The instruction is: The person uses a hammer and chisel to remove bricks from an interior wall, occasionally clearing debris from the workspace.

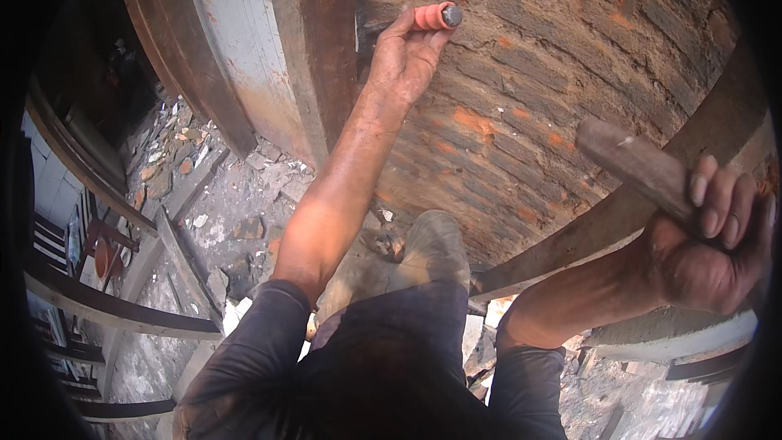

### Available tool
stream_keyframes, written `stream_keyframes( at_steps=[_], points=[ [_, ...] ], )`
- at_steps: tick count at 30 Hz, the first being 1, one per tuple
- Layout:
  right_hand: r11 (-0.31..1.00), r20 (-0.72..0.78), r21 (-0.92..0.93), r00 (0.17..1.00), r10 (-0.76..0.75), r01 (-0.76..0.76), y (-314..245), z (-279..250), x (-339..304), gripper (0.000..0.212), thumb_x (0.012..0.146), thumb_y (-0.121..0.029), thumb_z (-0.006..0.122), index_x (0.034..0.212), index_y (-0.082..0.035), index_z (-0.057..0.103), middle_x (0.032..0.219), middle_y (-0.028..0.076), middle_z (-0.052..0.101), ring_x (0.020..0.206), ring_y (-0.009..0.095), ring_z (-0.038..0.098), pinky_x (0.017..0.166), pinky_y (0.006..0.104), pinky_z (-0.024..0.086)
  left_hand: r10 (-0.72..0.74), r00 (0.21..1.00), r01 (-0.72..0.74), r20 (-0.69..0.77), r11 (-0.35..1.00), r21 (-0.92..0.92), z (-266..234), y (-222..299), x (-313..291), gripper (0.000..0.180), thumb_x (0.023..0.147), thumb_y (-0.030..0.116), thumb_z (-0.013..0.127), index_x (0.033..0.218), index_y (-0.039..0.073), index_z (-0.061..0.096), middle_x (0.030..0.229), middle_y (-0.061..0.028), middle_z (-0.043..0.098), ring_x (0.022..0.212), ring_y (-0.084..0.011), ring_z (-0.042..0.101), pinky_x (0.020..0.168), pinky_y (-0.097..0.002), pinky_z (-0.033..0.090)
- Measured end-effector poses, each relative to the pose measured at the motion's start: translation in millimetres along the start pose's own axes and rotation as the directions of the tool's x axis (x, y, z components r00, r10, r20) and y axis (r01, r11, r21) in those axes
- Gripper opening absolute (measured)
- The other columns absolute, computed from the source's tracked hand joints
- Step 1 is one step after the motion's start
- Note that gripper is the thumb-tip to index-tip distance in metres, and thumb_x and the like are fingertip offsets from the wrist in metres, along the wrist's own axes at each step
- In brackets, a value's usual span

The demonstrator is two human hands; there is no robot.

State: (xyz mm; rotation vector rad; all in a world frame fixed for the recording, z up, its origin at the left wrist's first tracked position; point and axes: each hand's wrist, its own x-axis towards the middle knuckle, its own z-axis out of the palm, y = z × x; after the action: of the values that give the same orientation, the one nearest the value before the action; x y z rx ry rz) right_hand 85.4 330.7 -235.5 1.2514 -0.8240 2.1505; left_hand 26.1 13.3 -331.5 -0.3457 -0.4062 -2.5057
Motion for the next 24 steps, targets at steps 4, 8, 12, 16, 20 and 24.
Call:
stream_keyframes(
  at_steps=[4, 8, 12, 16, 20, 24],
  points=[
    [0.949, -0.251, -0.158, 0.94, 0.229, -0.273, 97.7, 43.4, -72.5, 0.029, 0.092, -0.017, 0.052, 0.064, -0.016, 0.045, 0.05, -0.004, 0.039, 0.043, 0.007, 0.041, 0.047, 0.0278, 0.041, -0.021, 0.998, 0.02, 0.062, 1.0, 0.005, 1.0, -11.9, 1.7, 0.03, 0.106, 0.021, 0.039, 0.112, -0.007, 0.044, 0.116, -0.0203, 0.05, 0.111, -0.0267, 0.059, 0.111, -0.042, 0.048],
    [0.377, -0.036, -0.269, 0.401, 0.915, -0.886, 133.9, 38.2, -131.9, 0.019, 0.087, -0.011, 0.063, 0.078, -0.007, 0.047, 0.054, -0.003, 0.041, 0.039, 0.007, 0.038, 0.035, 0.0251, 0.034, 0.038, 0.989, -0.037, 0.142, 0.999, -0.007, -0.8, 6.4, 12.8, 0.029, 0.106, 0.02, 0.039, 0.11, -0.007, 0.046, 0.114, -0.0182, 0.051, 0.107, -0.0254, 0.06, 0.11, -0.0415, 0.048],
    [0.524, -0.113, -0.256, 0.564, 0.818, -0.812, 89.6, 40.2, -125.7, 0.02, 0.086, -0.011, 0.064, 0.075, -0.007, 0.048, 0.053, -0.004, 0.04, 0.038, 0.006, 0.037, 0.034, 0.0244, 0.034, -0.009, 0.998, 0.005, 0.054, 0.998, 0.067, -2.3, 4.0, 1.3, 0.03, 0.106, 0.02, 0.038, 0.117, -0.007, 0.04, 0.118, -0.0207, 0.05, 0.115, -0.028, 0.058, 0.109, -0.0416, 0.05],
    [0.9, -0.052, -0.295, 0.946, 0.321, -0.322, 43.9, 31.1, -64.6, 0.019, 0.089, -0.018, 0.06, 0.073, -0.012, 0.052, 0.051, -0.006, 0.039, 0.039, 0.006, 0.039, 0.034, 0.0241, 0.036, -0.025, 0.999, 0.023, 0.031, 0.999, 0.042, -9.9, 6.5, 0.9, 0.031, 0.106, 0.02, 0.038, 0.12, -0.007, 0.036, 0.122, -0.0231, 0.045, 0.12, -0.0287, 0.055, 0.111, -0.0413, 0.049],
    [0.999, 0.016, 0.025, 0.999, 0.038, -0.039, 11.8, 5.1, -5.5, 0.036, 0.098, -0.02, 0.046, 0.063, -0.018, 0.04, 0.054, -0.005, 0.039, 0.045, 0.007, 0.042, 0.053, 0.026, 0.043, -0.037, 0.998, 0.036, 0.049, 0.999, 0.028, -1.4, 0.1, 0.2, 0.031, 0.106, 0.021, 0.037, 0.12, -0.007, 0.036, 0.122, -0.0233, 0.045, 0.121, -0.0285, 0.054, 0.112, -0.0416, 0.047],
    [0.865, -0.306, -0.198, 0.868, 0.392, -0.46, 111.9, 59.7, -101.7, 0.021, 0.091, -0.016, 0.053, 0.072, -0.008, 0.053, 0.053, -0.004, 0.041, 0.043, 0.009, 0.043, 0.043, 0.0282, 0.04, -0.052, 0.998, 0.05, 0.041, 0.998, 0.034, -1.3, -8.0, -0.7, 0.031, 0.106, 0.019, 0.039, 0.118, -0.01, 0.039, 0.119, -0.0218, 0.049, 0.118, -0.0276, 0.056, 0.111, -0.0423, 0.048]
  ],
)
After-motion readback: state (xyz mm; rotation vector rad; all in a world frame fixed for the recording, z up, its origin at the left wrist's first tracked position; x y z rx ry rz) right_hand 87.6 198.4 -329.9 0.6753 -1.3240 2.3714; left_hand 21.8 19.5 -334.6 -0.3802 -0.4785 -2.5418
